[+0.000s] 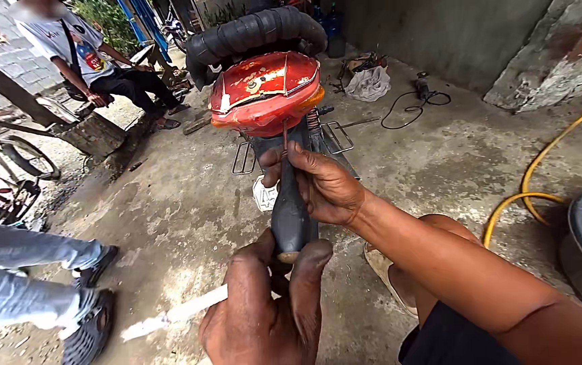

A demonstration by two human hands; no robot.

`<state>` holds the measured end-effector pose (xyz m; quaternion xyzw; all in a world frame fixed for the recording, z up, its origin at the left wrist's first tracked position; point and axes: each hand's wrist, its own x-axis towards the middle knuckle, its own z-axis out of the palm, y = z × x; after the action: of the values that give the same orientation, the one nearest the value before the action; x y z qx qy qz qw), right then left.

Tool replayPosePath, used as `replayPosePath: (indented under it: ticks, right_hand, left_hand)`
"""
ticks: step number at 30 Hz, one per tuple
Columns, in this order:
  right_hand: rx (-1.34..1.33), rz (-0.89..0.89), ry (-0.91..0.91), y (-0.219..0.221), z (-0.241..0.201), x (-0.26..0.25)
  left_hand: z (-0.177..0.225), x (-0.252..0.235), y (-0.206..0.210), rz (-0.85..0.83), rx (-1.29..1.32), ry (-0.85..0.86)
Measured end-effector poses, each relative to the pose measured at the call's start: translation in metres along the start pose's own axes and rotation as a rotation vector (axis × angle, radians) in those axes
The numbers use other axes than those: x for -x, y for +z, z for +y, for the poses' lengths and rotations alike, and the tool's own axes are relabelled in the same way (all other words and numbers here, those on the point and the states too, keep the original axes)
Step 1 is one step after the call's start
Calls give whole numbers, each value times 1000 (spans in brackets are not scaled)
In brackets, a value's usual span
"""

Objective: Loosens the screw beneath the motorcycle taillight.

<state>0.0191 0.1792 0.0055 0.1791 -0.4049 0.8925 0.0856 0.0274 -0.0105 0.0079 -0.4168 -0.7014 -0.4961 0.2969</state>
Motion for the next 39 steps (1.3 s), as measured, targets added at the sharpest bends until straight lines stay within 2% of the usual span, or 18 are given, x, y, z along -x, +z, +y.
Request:
replayPosePath:
  ticks: [2, 3, 8, 10, 13, 15, 21, 23, 26, 28, 31, 33, 37, 39]
  right_hand:
    - [-63, -117, 20, -5, -3, 0]
    - [-74, -120, 13, -6, -2, -1]
    - [-6, 115, -66, 3, 8, -3]
    - [16, 136, -42, 3, 8, -3]
    - [-29, -68, 20, -6, -2, -3]
    - [-45, -121, 4, -9, -3, -4]
    - [27, 153, -67, 4, 8, -4]
    - [12, 87, -22, 0, 4, -4]
    - [-67, -129, 2, -12, -4, -3]
    - [-70, -78, -32, -12, -3, -3]
    - [24, 120, -79, -1, 3, -1]
    - [38, 179, -63, 3, 6, -1]
    - [-58, -86, 24, -7, 0, 0]
    - [-55, -114, 1, -7, -2, 0]
  left_hand:
    - [-3, -2, -2, -41, -49, -38]
    - [-4, -2, -3, -62, -71, -53]
    - [-1, 5, 1, -23, 57, -20]
    - [-1, 5, 3, 30, 25, 1]
    - [-4, -2, -2, -25, -88, -48]
    - [-5, -3, -4, -82, -115, -81]
    - [-1, 3, 4, -17, 23, -19]
    - [-2, 1, 3, -34, -28, -30]
    - [-4, -1, 0, -85, -54, -77]
    - [-3, 0, -1, -76, -26, -91]
    - [-1, 3, 2, -30, 57, -45]
    - [0, 2, 3, -5, 16, -10]
    - [-2, -1, 2, -72, -84, -57]
    - [-3, 0, 1, -66, -73, -77]
